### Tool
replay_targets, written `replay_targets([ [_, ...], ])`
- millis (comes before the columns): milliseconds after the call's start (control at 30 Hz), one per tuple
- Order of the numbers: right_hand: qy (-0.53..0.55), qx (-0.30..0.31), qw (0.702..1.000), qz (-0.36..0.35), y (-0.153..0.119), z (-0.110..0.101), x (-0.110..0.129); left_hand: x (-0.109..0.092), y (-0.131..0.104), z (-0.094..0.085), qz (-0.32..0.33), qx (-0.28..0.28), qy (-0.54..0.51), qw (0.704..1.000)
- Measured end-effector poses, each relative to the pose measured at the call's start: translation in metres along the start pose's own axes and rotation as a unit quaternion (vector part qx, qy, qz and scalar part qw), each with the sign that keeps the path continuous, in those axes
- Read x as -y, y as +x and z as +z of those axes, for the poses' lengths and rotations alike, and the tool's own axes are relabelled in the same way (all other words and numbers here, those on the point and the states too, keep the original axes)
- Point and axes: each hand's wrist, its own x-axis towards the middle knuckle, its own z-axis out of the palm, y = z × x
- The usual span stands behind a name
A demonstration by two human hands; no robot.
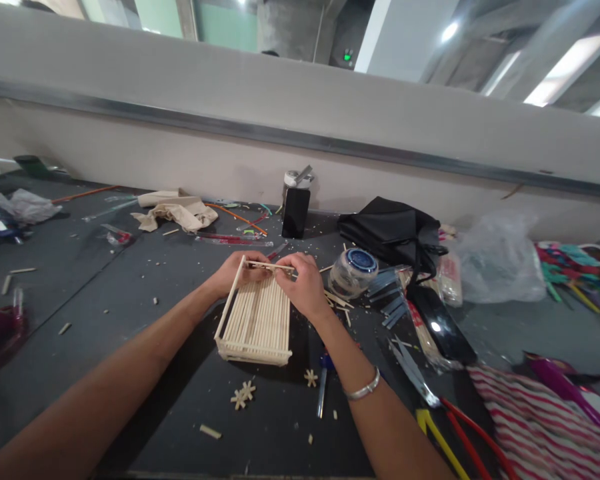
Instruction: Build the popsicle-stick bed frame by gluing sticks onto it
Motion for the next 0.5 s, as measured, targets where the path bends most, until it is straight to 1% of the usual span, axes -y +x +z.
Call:
replay_targets([
  [267, -0.003, 0.002, 1.000, -0.001, -0.0002, 0.0000, -0.0008, -0.0003, 0.0001, 0.0004, 0.004, -0.002, 0.013, 1.000],
  [500, 0.034, -0.002, 0.999, 0.023, -0.0009, -0.0072, -0.0006, -0.0023, 0.0001, 0.0014, -0.006, -0.005, 0.013, 1.000],
])
